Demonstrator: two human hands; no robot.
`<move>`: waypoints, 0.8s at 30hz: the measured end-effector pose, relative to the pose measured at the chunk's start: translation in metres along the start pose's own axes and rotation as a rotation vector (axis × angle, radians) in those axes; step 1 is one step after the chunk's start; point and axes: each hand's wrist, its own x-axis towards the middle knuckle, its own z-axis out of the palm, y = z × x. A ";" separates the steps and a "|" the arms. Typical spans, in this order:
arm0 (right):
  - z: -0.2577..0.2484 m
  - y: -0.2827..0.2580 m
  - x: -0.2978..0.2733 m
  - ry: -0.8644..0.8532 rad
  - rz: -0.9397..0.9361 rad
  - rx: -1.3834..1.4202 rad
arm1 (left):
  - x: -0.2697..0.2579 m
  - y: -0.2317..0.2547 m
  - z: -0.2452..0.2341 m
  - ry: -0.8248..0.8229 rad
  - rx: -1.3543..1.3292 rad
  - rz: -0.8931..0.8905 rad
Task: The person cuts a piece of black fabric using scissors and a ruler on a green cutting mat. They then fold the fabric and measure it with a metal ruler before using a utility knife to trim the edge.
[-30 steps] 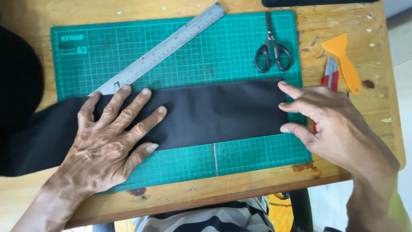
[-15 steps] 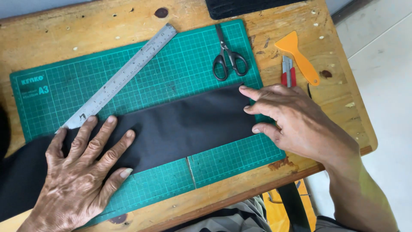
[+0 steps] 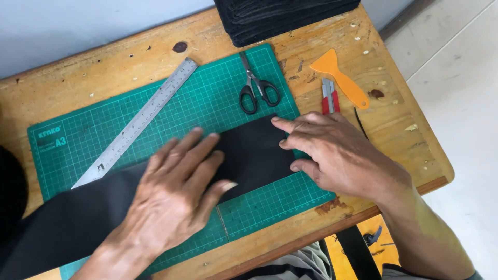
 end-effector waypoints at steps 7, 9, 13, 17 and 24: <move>-0.001 0.005 -0.002 0.000 -0.017 0.043 | 0.053 0.009 0.057 0.026 -0.127 0.146; 0.001 0.006 -0.002 0.039 -0.041 0.039 | 0.054 0.009 0.061 0.014 -0.161 0.126; 0.003 0.008 -0.005 0.089 -0.069 0.040 | 0.055 0.012 0.059 -0.030 -0.208 0.078; -0.004 0.007 -0.005 0.082 -0.006 0.242 | 0.056 0.011 0.060 -0.088 -0.204 0.060; -0.008 0.005 -0.007 0.216 -0.022 0.347 | 0.060 0.013 0.059 -0.095 -0.170 0.065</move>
